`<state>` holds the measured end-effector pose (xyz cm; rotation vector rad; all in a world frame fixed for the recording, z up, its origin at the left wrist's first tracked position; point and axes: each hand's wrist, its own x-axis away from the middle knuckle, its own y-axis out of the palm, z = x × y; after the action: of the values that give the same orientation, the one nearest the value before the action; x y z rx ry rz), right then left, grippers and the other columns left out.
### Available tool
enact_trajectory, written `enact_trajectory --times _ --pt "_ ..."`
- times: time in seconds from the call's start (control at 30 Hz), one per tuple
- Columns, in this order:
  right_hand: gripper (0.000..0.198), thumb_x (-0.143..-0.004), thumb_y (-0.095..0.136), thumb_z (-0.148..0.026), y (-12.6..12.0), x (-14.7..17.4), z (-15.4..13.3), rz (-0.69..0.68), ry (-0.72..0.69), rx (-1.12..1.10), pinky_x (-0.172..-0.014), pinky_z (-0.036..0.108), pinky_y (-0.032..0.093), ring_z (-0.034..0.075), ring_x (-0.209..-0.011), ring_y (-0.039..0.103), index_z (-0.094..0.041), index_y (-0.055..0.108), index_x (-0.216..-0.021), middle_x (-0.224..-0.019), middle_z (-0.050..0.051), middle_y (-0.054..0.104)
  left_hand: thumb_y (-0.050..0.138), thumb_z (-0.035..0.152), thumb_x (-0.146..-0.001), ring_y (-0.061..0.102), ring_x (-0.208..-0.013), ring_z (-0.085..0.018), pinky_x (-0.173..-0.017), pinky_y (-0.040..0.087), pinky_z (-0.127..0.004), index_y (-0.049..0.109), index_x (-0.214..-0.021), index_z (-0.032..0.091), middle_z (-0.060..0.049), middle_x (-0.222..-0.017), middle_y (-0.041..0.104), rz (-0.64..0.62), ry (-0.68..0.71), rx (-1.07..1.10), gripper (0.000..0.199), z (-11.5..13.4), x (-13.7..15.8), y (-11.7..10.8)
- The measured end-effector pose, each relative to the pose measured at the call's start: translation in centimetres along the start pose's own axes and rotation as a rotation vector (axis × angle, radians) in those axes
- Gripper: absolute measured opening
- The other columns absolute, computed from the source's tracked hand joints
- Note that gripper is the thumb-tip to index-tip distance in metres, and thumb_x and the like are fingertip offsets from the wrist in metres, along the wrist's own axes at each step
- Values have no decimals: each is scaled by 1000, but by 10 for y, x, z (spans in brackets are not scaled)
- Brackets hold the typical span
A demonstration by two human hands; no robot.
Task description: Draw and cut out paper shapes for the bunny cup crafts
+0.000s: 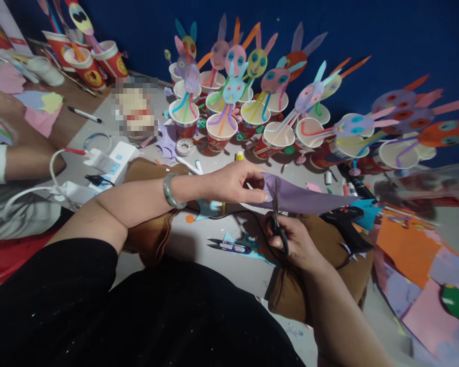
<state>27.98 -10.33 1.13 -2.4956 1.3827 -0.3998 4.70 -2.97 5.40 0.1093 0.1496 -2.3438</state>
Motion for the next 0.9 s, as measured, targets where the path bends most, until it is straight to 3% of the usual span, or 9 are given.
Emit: enact_trajectory --times 0.27,0.9 --pt "67 -70 63 -84 0 0 1 -8 -7 -9 -52 26 32 11 -55 39 -19 49 -61 -58 -2 45 67 24 -70 49 -63 -7 -64 42 -23 58 -64 14 2 -63 56 27 47 -68 15 -2 -2 -2" --pt "66 -73 61 -84 -1 0 1 5 -43 9 -51 26 31 11 -54 38 -19 49 -62 -57 -2 46 62 21 -72 39 -63 -7 -63 36 -24 47 -63 17 5 -63 43 22 120 -79 19 1 -2 -2"
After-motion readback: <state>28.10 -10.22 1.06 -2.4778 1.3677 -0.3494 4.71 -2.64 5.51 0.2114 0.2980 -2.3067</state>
